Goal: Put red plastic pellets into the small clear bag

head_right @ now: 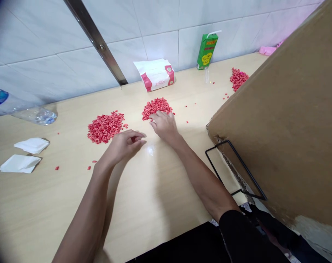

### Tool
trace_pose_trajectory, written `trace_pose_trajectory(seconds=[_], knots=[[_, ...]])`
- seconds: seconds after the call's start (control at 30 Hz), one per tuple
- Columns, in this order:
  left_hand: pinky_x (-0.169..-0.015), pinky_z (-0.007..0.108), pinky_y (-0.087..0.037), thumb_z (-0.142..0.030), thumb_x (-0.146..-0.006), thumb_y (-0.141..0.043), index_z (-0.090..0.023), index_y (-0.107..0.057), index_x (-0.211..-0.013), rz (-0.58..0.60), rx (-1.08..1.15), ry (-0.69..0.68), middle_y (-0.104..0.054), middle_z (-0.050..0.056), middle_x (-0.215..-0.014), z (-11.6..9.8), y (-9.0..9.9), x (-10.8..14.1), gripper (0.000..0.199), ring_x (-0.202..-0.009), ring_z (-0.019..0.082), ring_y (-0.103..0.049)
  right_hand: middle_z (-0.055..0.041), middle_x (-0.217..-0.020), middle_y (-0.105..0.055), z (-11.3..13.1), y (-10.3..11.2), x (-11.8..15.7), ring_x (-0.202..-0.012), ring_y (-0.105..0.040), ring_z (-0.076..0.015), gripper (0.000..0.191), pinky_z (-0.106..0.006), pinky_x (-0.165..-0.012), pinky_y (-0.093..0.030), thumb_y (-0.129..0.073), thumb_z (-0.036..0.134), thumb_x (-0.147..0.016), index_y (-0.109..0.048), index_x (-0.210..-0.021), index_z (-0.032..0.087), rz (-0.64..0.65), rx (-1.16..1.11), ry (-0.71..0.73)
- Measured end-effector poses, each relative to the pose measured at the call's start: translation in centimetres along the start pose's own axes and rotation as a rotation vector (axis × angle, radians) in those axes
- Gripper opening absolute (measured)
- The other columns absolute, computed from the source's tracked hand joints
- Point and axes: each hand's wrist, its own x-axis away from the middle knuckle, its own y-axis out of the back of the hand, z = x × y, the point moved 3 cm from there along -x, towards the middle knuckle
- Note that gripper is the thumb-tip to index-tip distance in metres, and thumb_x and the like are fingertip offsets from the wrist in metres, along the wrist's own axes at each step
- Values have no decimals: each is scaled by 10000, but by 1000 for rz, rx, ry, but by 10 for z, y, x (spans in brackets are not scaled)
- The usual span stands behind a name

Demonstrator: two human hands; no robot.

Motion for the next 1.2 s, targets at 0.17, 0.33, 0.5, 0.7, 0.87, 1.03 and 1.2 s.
trace_pose_trajectory(seconds=[0.17,0.33,0.5,0.7,0.87,1.03,1.2], knots=[[-640,291,-408,-346,-761,-711,-186,-645,-919,168,-38,-66,-587,25,-831,-9,-16,0,235,-669,153,-514,-92,-1039,-657,-1,-8,-1,-1004,-550,-260,171,-383,-852,-290,-505,270,-980,-650,-997,180,42,153,1],[-684,292,-421,-250,-822,-567,-187,-617,-793,198,-17,-40,-636,40,-892,-11,-16,0,85,-747,171,-557,-87,-985,-668,-2,-12,-3,-965,-559,-256,156,-391,-849,-286,-492,241,-983,-628,-956,168,37,167,20],[-737,289,-439,-279,-847,-529,-184,-653,-783,196,61,-3,-684,43,-910,-16,-13,-1,169,-791,182,-599,-88,-942,-682,-1,-5,-3,-925,-592,-256,158,-408,-891,-321,-459,220,-986,-598,-960,149,-72,92,-10],[-643,256,-435,-356,-896,-517,-174,-675,-817,137,173,26,-695,40,-844,-19,-8,1,254,-707,167,-589,-34,-771,-659,-5,-1,-3,-740,-647,-181,111,-297,-709,-464,-531,288,-930,-541,-909,179,-116,-557,-183],[-701,254,-478,-419,-900,-535,-171,-740,-979,110,321,98,-712,51,-882,-18,-8,1,331,-770,167,-635,-17,-713,-672,-3,-7,-7,-703,-685,-147,219,-231,-632,-504,-695,304,-790,-523,-827,175,-50,-1158,-252],[-650,264,-491,-425,-792,-670,-156,-779,-918,-6,384,157,-724,63,-780,-20,-5,-1,316,-723,191,-655,-34,-734,-696,-1,-1,-6,-619,-648,-120,236,-219,-580,-496,-745,277,-718,-558,-801,158,71,-1299,-260],[-604,251,-473,-408,-732,-738,-158,-778,-858,-134,402,171,-731,63,-792,-15,-1,0,283,-674,171,-636,-48,-726,-691,5,7,-3,-563,-603,-110,207,-222,-527,-460,-754,238,-703,-607,-794,122,255,-1385,-201]])
